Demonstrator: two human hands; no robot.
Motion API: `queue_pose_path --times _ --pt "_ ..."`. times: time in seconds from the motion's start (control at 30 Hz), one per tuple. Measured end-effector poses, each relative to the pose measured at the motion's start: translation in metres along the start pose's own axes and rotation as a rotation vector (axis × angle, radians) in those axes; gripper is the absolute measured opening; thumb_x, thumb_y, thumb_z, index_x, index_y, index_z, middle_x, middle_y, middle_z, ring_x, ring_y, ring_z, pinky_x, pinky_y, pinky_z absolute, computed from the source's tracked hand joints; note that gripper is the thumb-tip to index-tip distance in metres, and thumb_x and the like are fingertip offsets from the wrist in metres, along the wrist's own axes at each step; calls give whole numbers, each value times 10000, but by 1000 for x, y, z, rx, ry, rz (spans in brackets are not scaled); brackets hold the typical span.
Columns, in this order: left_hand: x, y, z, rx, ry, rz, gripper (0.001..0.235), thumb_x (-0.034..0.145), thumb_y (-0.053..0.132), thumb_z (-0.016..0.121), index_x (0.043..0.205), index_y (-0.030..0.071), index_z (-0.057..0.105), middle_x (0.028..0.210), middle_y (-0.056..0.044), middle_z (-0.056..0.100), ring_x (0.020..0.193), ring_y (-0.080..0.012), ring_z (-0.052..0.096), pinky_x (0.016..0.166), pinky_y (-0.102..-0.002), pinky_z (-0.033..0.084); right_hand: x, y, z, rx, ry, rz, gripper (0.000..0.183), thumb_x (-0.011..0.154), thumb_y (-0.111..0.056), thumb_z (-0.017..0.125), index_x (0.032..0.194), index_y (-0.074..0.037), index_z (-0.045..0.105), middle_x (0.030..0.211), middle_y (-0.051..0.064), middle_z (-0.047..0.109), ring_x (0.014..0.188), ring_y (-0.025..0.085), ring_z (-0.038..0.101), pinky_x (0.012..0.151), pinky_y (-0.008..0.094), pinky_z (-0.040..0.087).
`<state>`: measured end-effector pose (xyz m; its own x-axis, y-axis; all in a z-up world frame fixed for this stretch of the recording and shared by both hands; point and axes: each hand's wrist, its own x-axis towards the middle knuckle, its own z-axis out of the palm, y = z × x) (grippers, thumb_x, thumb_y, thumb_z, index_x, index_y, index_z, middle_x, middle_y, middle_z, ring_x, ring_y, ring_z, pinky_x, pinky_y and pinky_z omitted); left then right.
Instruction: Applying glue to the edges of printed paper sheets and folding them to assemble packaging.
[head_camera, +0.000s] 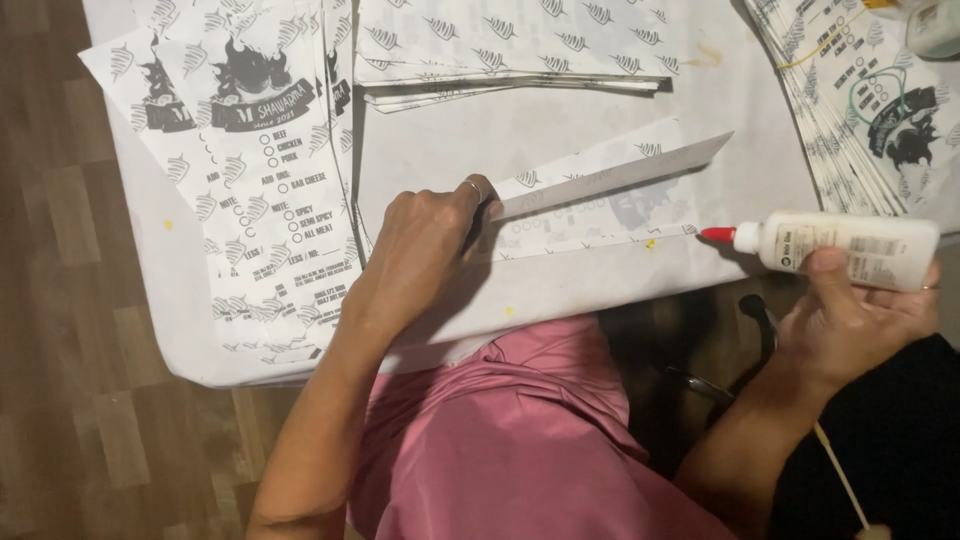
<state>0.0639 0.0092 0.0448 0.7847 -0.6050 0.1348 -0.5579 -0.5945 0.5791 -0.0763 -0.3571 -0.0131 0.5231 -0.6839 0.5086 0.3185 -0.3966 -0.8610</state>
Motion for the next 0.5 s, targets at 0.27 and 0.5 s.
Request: queue_pose_path --times 0.27,0.5 --pt "3 -9 -1 0 -13 -12 291 1104 223 435 917 46 571 483 -52 477 366 -279 402 423 -436 345 -4 -6 25 8 -71 14 408 872 38 861 1185 64 601 1170 217 681 1113 341 711 966 417 659" --pt "9 -16 -5 -75 -65 -55 213 1066 157 487 967 39 633 570 -138 621 469 -379 542 542 -464 408 -32 -27 72 37 -56 156 585 762 201 692 1332 143 576 1151 267 681 1103 413 739 960 447 718"
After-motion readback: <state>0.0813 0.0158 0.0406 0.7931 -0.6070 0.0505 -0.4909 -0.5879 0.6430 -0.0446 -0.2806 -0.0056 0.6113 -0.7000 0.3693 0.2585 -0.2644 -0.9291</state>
